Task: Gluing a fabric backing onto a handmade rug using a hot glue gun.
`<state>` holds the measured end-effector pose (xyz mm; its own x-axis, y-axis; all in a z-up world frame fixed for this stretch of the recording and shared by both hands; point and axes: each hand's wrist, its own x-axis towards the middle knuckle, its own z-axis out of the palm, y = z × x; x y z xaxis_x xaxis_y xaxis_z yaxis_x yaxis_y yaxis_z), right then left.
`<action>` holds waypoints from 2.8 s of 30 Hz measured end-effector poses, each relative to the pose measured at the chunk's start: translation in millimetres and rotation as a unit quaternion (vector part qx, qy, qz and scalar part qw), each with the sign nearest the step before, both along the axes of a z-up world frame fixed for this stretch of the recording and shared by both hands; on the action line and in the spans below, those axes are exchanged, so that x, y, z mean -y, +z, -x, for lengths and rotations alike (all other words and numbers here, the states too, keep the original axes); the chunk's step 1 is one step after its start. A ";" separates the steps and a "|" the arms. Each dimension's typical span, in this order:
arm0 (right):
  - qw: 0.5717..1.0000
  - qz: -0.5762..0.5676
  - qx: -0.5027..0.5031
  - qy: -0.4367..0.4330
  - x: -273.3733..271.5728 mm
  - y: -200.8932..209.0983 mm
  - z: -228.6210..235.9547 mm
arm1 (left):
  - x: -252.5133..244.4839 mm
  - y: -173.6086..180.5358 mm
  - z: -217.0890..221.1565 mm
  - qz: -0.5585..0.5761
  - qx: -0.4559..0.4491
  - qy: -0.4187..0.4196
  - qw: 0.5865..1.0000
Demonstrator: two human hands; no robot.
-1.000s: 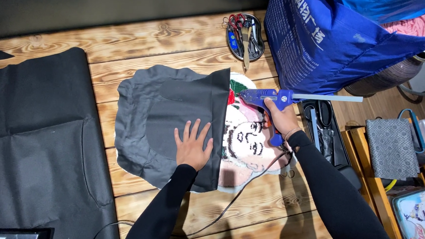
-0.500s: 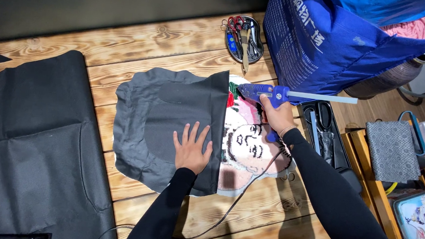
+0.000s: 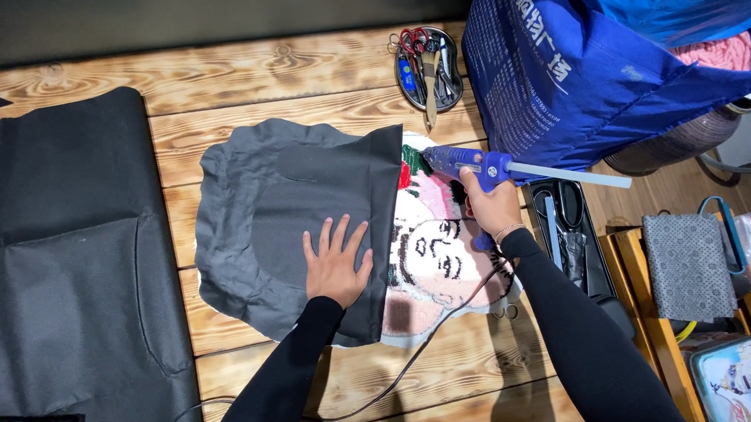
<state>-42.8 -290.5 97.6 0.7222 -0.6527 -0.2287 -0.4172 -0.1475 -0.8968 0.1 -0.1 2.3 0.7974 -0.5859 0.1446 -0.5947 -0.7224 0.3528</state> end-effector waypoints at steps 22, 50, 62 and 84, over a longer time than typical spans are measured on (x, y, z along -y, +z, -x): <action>0.999 -0.013 -0.034 0.021 -9.6 6.9 25.4 | -8.3 10.0 -12.5 0.050 -0.028 -0.004 0.998; 0.810 -0.521 0.266 0.046 -13.3 3.5 226.2 | 58.6 128.2 -76.0 0.330 -0.740 -0.006 0.585; 0.809 -0.490 0.325 0.006 -15.8 36.6 266.2 | 134.6 17.9 -21.5 0.334 -0.568 -0.166 0.734; 0.799 -0.519 0.304 -0.003 -57.7 26.9 240.8 | 65.0 13.6 89.9 0.066 -0.122 -0.286 0.948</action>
<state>-283.5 -232.7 124.5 0.9037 -0.3424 -0.2571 0.1438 0.8082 -0.5710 -89.8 -65.1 15.9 0.3731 -0.9226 0.0982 -0.7648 -0.2459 0.5954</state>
